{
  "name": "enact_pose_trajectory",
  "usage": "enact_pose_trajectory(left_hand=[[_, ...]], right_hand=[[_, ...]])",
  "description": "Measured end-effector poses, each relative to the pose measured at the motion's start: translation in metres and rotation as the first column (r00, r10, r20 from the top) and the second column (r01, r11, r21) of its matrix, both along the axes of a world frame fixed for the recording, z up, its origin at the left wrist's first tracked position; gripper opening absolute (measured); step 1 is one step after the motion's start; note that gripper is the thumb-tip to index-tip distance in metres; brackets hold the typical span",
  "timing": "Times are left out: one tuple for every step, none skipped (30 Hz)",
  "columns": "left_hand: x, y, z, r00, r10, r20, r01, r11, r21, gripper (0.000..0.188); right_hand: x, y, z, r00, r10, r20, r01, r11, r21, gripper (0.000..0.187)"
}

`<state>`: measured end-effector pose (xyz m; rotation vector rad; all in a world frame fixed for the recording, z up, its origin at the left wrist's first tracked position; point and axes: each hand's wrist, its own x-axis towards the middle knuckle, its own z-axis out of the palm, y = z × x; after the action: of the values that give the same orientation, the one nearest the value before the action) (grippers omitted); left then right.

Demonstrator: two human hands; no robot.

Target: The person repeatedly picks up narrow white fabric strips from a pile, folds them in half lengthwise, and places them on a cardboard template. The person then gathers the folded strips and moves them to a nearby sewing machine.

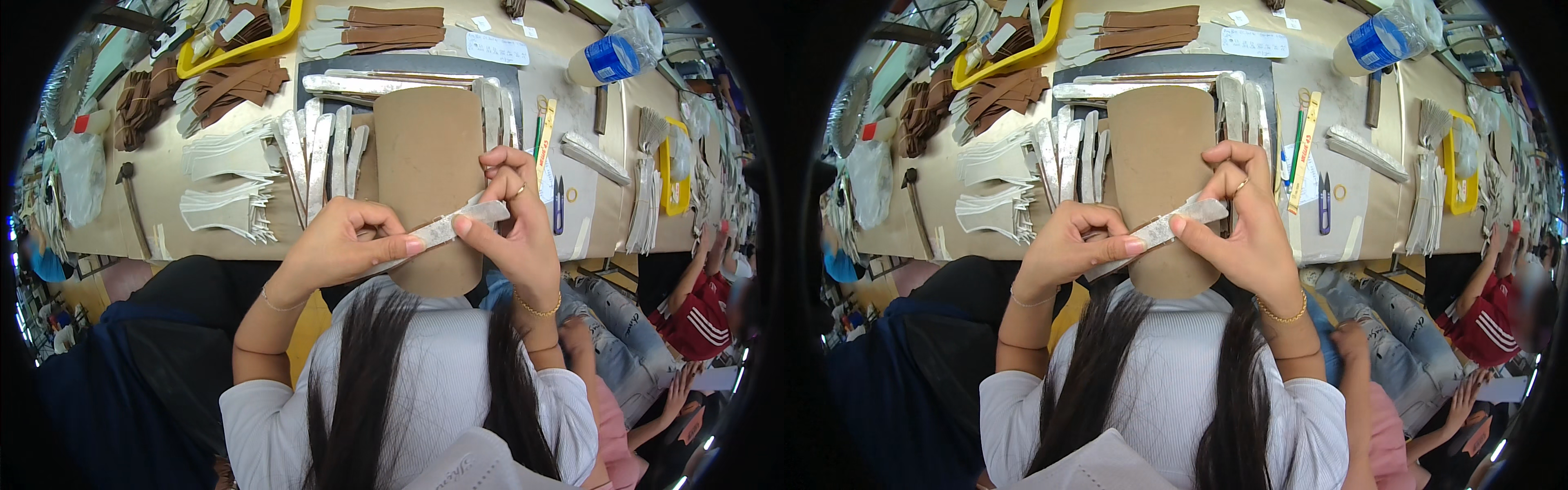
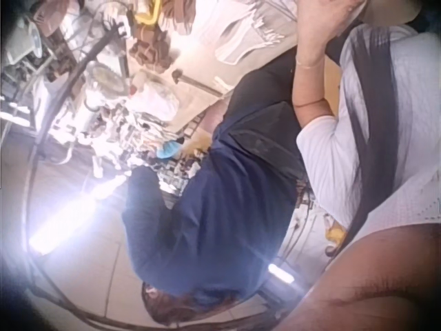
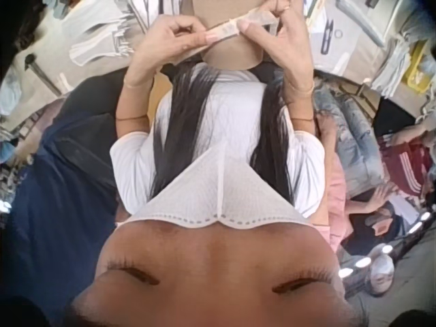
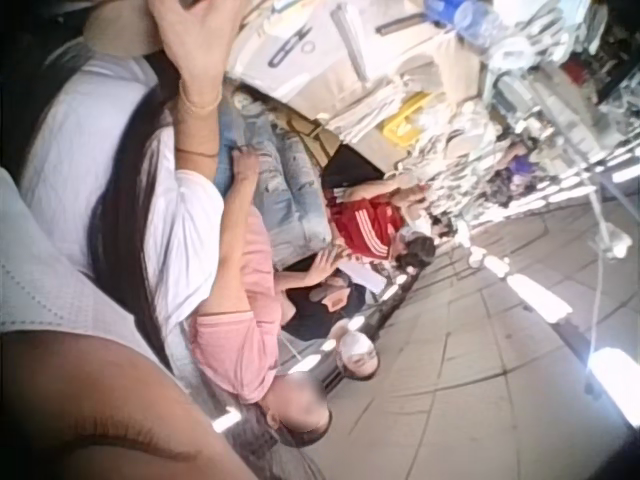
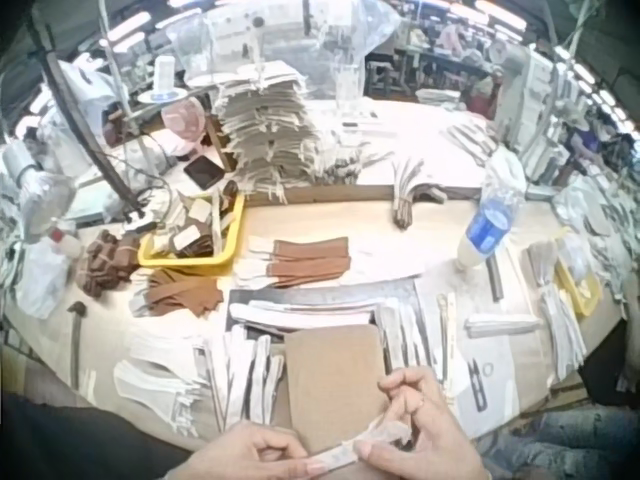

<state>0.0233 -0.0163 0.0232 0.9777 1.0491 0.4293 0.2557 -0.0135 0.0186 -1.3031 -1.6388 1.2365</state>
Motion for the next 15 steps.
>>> enact_pose_trajectory(left_hand=[[0.000, 0.000, -0.001, 1.000, 0.001, 0.000, -0.001, 1.000, 0.012, 0.023], [0.000, -0.001, -0.001, 1.000, 0.011, -0.011, -0.011, 1.000, 0.014, 0.023], [0.001, -0.003, 0.000, 1.000, 0.021, -0.023, -0.021, 1.000, 0.016, 0.023], [0.002, -0.004, 0.000, 0.999, 0.031, -0.034, -0.030, 0.999, 0.019, 0.023], [0.004, -0.004, 0.003, 0.999, 0.043, -0.026, -0.043, 0.999, -0.008, 0.023], [0.005, -0.003, 0.008, 0.998, 0.054, -0.018, -0.055, 0.998, -0.036, 0.023], [0.007, -0.003, 0.010, 0.998, 0.066, -0.011, -0.067, 0.996, -0.064, 0.023], [0.009, -0.005, 0.011, 0.997, 0.074, -0.023, -0.075, 0.997, -0.032, 0.023], [0.011, -0.006, 0.011, 0.996, 0.082, -0.035, -0.082, 0.997, 0.000, 0.023], [0.012, -0.007, 0.011, 0.995, 0.090, -0.046, -0.088, 0.996, 0.032, 0.023], [0.013, -0.008, 0.011, 0.996, 0.082, -0.047, -0.080, 0.996, 0.032, 0.022], [0.012, -0.008, 0.011, 0.996, 0.074, -0.048, -0.072, 0.997, 0.031, 0.021], [0.012, -0.007, 0.011, 0.997, 0.066, -0.049, -0.064, 0.997, 0.031, 0.020], [0.012, -0.007, 0.011, 0.997, 0.069, -0.037, -0.068, 0.998, 0.017, 0.020], [0.011, -0.006, 0.012, 0.997, 0.072, -0.026, -0.072, 0.997, 0.003, 0.020]], right_hand=[[-0.001, -0.002, -0.002, 0.996, -0.051, -0.077, 0.047, 0.998, -0.053, 0.044], [-0.004, -0.004, -0.004, 0.983, -0.097, -0.154, 0.082, 0.991, -0.105, 0.057], [-0.007, -0.004, -0.005, 0.963, -0.147, -0.228, 0.113, 0.981, -0.158, 0.070], [-0.009, -0.005, -0.003, 0.973, -0.134, -0.186, 0.114, 0.987, -0.114, 0.080], [-0.011, -0.007, 0.000, 0.981, -0.124, -0.146, 0.114, 0.991, -0.072, 0.091], [-0.014, -0.009, 0.002, 0.988, -0.116, -0.105, 0.114, 0.993, -0.031, 0.101], [-0.018, -0.009, 0.004, 0.991, -0.113, -0.066, 0.115, 0.993, 0.021, 0.105], [-0.024, -0.010, 0.005, 0.993, -0.118, -0.026, 0.120, 0.990, 0.070, 0.108], [-0.028, -0.011, 0.006, 0.992, -0.125, 0.013, 0.122, 0.985, 0.119, 0.112], [-0.030, -0.012, 0.006, 0.989, -0.146, 0.015, 0.144, 0.984, 0.100, 0.106], [-0.031, -0.012, 0.004, 0.987, -0.161, -0.007, 0.161, 0.982, 0.097, 0.105], [-0.032, -0.012, 0.002, 0.984, -0.177, -0.029, 0.179, 0.979, 0.093, 0.104], [-0.032, -0.012, 0.000, 0.980, -0.192, -0.051, 0.196, 0.976, 0.089, 0.103], [-0.031, -0.012, -0.001, 0.978, -0.196, -0.074, 0.201, 0.977, 0.074, 0.102], [-0.029, -0.013, -0.003, 0.975, -0.199, -0.096, 0.206, 0.977, 0.058, 0.101]])
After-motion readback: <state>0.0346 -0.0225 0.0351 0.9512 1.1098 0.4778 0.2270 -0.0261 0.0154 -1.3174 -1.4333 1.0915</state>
